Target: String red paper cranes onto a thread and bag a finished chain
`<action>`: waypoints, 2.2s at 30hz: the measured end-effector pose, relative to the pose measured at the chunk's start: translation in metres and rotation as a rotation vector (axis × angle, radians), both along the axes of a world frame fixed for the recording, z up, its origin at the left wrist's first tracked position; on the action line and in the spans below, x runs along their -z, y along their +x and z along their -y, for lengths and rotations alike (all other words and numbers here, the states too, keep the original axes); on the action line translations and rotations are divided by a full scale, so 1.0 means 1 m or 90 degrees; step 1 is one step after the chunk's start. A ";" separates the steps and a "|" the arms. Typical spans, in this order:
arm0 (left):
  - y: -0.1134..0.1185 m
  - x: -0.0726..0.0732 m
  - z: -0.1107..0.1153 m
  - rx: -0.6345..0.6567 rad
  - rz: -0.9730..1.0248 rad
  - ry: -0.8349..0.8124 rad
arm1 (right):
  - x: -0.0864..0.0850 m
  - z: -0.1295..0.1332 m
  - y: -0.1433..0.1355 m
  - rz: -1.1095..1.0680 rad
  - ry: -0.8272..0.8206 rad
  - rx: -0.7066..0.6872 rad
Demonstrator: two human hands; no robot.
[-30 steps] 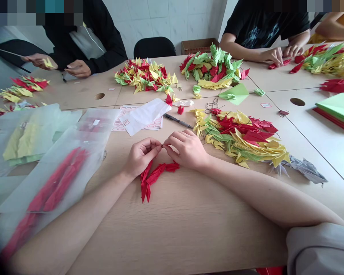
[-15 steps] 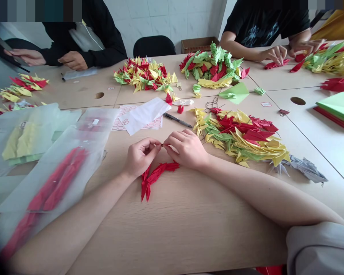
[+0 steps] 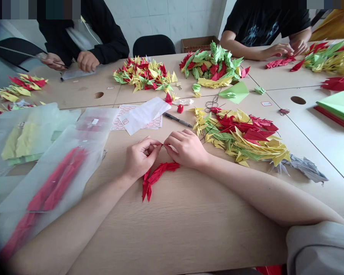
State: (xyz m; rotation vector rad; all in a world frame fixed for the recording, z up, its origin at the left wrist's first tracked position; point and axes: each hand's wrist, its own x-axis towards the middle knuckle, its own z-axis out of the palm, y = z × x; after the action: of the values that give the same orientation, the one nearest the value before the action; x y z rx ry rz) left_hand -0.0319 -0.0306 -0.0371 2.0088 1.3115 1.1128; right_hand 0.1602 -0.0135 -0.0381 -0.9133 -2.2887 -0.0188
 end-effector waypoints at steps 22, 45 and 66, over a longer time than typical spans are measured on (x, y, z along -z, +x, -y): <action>0.000 -0.004 0.003 0.004 -0.058 0.004 | -0.002 0.001 0.000 -0.007 0.020 -0.001; -0.002 0.005 -0.002 0.011 -0.046 0.069 | -0.001 0.000 -0.001 -0.009 0.029 0.000; -0.002 0.006 -0.003 -0.003 -0.057 0.081 | -0.002 0.000 -0.002 -0.018 0.008 0.011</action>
State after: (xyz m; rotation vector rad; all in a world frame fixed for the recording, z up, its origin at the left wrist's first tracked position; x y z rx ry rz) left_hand -0.0334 -0.0279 -0.0431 2.1727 1.3192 1.1462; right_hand 0.1585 -0.0137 -0.0365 -0.9211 -2.2520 -0.0273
